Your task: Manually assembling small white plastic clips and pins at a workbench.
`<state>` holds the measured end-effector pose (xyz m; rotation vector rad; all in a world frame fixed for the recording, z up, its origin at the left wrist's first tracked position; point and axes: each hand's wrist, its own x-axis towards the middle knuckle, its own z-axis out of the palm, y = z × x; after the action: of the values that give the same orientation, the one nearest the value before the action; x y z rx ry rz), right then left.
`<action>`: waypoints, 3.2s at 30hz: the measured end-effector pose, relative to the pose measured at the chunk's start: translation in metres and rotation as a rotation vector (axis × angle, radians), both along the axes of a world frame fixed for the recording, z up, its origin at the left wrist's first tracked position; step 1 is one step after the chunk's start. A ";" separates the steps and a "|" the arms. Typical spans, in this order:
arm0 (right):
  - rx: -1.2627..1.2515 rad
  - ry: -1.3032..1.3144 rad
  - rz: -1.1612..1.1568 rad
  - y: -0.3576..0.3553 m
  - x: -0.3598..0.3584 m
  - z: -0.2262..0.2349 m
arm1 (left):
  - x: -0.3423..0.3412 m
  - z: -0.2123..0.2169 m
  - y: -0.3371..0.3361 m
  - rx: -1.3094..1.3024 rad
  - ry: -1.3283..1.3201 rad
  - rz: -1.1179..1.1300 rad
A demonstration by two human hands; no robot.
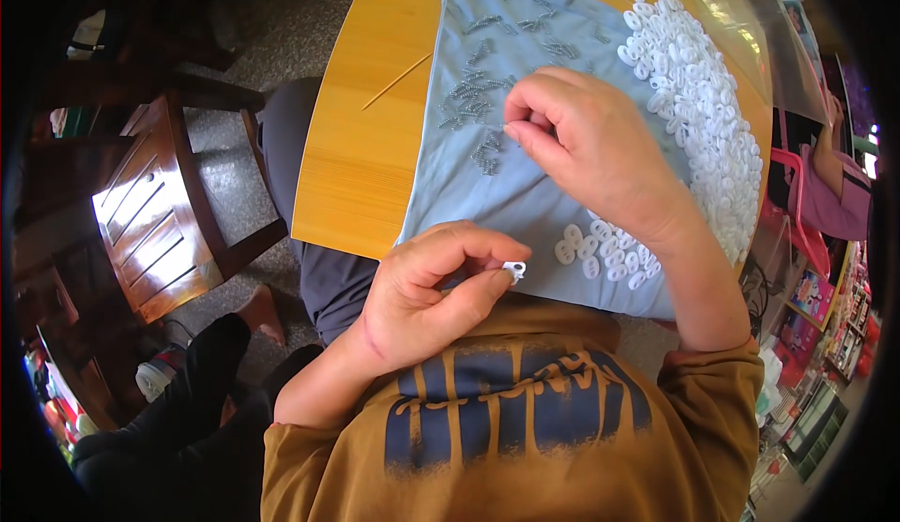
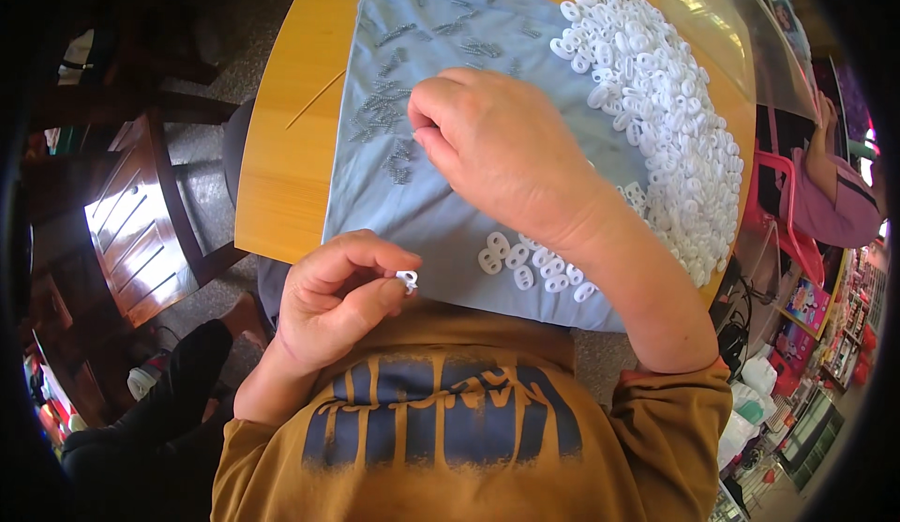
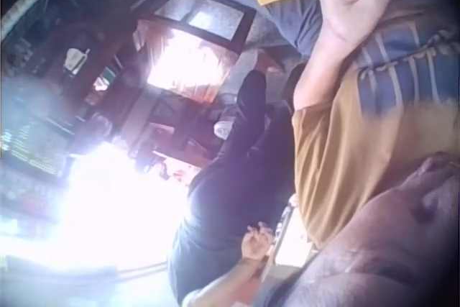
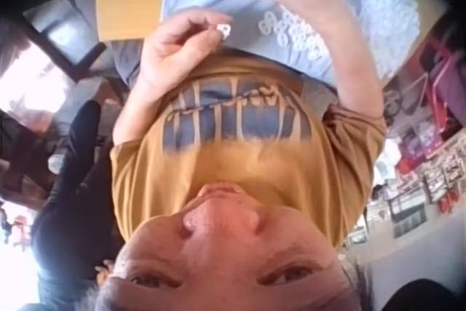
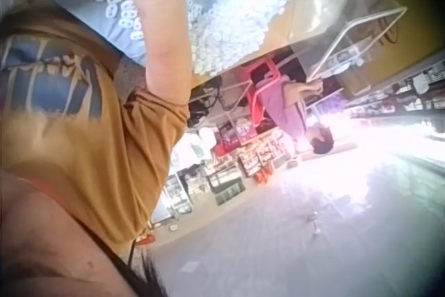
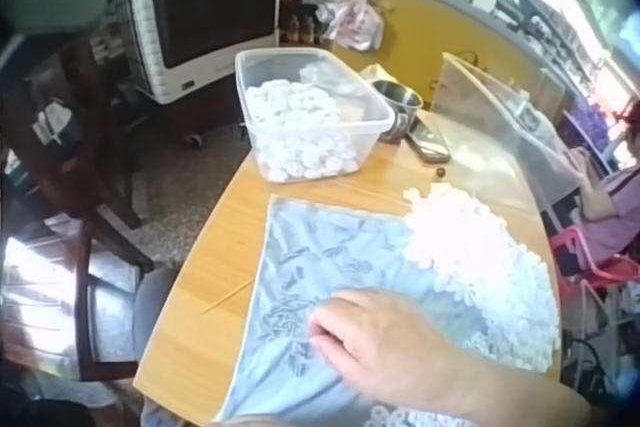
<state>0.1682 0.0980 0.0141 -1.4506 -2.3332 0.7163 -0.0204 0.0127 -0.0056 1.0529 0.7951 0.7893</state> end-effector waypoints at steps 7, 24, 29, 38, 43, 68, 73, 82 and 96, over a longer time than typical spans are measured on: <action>0.046 0.186 -0.007 -0.013 0.000 0.005 | -0.004 0.005 0.001 -0.293 -0.285 0.200; -0.437 0.844 -0.080 -0.063 0.007 0.024 | 0.009 0.024 -0.005 -0.028 -0.095 0.217; -0.424 0.858 -0.083 -0.064 0.008 0.022 | 0.010 0.021 -0.006 -0.007 -0.064 0.205; -0.274 0.724 -0.034 -0.062 0.007 0.025 | 0.011 0.017 -0.005 0.039 -0.016 0.233; -0.083 0.570 0.027 -0.061 0.005 0.025 | 0.013 0.017 -0.004 0.089 0.109 0.272; -0.272 0.747 -0.046 -0.071 0.005 0.019 | 0.016 0.010 -0.009 -0.063 -0.095 0.296; -0.280 0.646 -0.034 -0.071 0.009 0.024 | 0.016 0.008 -0.010 -0.068 -0.110 0.295; -0.209 0.564 -0.065 -0.067 0.004 0.022 | 0.023 0.010 -0.006 -0.017 -0.064 0.329; -0.054 0.290 0.036 -0.071 0.033 0.018 | 0.012 0.005 0.001 -0.108 -0.140 0.403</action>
<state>0.2010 0.0270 0.0325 -1.2344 -2.1362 0.9378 -0.0080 0.0135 -0.0007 0.7391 0.9322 1.1355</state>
